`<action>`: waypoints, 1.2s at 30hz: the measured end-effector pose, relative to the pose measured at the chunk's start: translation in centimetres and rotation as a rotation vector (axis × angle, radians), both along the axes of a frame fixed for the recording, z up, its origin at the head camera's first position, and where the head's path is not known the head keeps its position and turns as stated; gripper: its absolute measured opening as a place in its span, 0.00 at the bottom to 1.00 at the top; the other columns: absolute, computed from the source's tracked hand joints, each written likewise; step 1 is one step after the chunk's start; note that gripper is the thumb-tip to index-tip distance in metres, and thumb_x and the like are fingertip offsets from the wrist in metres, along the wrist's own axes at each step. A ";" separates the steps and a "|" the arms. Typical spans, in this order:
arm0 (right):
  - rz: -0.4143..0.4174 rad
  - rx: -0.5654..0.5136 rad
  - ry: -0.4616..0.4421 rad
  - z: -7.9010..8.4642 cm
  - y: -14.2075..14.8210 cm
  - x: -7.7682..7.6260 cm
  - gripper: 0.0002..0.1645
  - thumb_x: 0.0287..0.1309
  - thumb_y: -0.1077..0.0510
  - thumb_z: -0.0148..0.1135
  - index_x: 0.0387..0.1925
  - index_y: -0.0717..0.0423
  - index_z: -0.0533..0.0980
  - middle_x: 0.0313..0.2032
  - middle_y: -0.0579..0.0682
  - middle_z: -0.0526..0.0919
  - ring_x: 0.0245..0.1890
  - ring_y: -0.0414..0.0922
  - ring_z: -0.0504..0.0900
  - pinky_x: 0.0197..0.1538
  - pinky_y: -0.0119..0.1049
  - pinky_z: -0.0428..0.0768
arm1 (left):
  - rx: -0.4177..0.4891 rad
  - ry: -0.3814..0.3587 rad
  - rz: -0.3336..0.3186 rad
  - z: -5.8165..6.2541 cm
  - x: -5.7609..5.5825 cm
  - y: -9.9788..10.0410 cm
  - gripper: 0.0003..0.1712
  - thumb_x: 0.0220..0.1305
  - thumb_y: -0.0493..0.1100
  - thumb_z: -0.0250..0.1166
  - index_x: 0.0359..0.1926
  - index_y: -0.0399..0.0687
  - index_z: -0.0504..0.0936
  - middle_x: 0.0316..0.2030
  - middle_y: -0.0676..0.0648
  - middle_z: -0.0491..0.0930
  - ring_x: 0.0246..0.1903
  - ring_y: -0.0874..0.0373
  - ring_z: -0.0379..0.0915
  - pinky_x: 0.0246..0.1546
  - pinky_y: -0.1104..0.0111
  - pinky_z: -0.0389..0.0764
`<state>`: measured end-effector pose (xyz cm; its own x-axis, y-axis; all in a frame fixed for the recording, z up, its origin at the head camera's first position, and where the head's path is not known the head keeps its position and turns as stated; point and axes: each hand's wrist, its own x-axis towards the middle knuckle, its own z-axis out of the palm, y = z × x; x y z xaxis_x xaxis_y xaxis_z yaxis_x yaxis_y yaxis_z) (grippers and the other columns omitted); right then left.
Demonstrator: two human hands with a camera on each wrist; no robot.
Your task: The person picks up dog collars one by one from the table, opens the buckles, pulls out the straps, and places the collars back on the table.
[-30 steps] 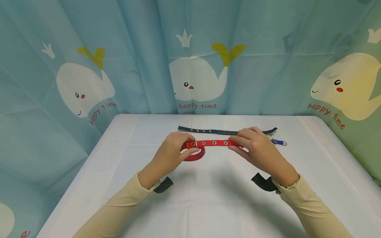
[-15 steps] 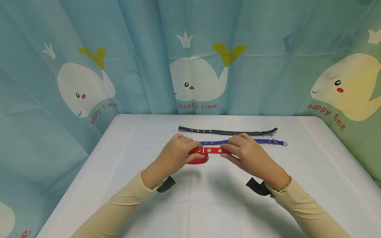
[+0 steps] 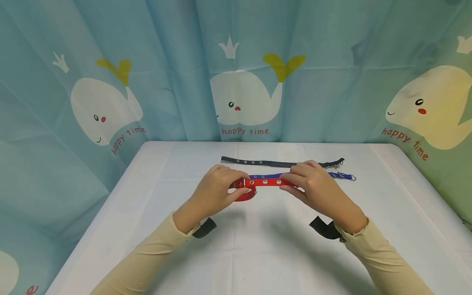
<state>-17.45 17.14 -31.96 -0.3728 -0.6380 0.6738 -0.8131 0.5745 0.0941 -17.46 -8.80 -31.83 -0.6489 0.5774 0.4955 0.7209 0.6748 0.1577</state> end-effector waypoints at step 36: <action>0.001 0.082 -0.015 -0.8 -2.2 0.1 0.15 0.41 0.58 0.74 0.35 0.59 0.83 0.23 0.46 0.75 0.26 0.41 0.74 0.37 0.37 0.74 | -0.123 0.078 -0.002 0.1 0.1 1.0 0.17 0.51 0.52 0.71 0.40 0.51 0.87 0.31 0.53 0.85 0.33 0.61 0.80 0.46 0.63 0.75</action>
<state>-17.37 14.97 -32.74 -0.3822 -0.6914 0.6131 -0.8153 0.5646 0.1284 -17.39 -7.80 -31.74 -0.6101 0.6380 0.4699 0.7289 0.6844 0.0171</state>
